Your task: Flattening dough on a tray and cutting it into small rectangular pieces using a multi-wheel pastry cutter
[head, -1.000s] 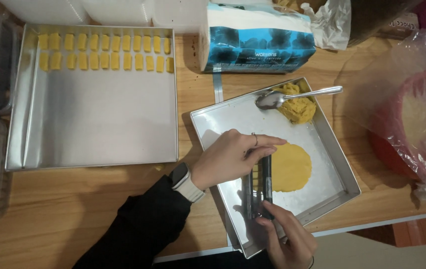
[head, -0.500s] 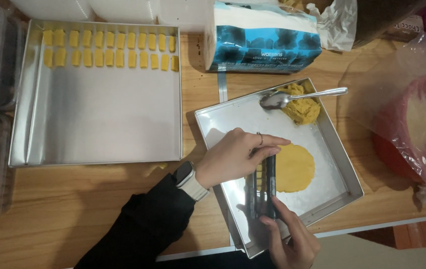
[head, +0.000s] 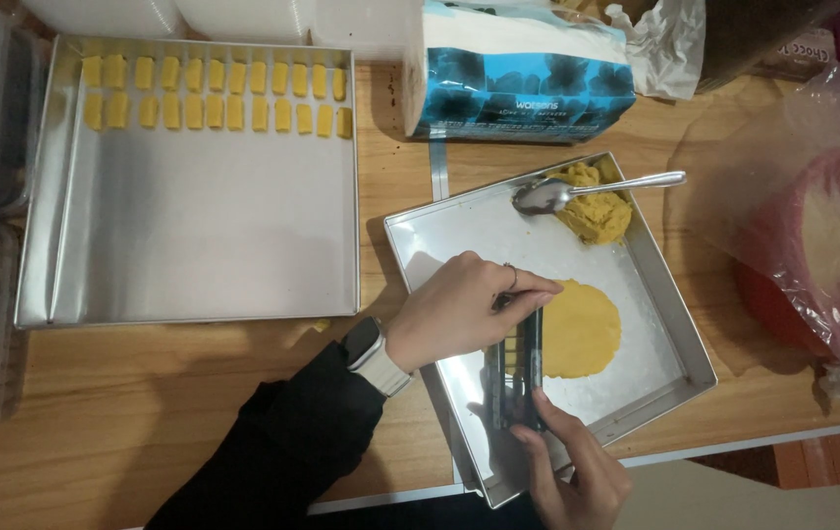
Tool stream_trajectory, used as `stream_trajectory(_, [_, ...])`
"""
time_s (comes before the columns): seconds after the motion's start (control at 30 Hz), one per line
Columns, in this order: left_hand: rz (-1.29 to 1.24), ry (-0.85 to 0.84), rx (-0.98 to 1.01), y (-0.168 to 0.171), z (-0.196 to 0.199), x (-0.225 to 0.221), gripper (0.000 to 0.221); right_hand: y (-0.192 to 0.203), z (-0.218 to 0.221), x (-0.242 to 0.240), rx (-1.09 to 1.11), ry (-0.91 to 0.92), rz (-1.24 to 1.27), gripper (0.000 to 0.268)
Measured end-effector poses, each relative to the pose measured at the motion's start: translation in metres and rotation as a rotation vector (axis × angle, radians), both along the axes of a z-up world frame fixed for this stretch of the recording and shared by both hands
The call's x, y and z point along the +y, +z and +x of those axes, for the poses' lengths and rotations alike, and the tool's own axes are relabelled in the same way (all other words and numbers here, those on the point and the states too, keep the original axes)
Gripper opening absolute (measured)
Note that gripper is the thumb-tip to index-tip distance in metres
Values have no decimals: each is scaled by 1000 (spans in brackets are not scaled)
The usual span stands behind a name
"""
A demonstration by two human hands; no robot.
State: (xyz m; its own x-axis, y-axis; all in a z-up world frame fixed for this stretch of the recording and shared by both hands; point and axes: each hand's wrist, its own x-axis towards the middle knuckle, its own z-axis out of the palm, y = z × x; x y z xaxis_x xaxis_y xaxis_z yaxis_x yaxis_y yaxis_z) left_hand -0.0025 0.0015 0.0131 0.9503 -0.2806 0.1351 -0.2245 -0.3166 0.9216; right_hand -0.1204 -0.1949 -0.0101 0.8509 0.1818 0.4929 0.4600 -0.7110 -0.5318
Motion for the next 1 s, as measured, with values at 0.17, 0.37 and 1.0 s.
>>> stream_trajectory(0.17, [28, -1, 1, 0, 0, 0, 30, 0, 0, -3, 41, 20, -4, 30])
stream_trajectory(0.37, [-57, -6, -25, 1, -1, 0, 28, 0, 1, 0, 0, 16, 7, 26])
stream_trajectory(1.0, [-47, -6, 64, -1, 2, -1, 31, 0, 2, 0, -3, -15, -18, 28])
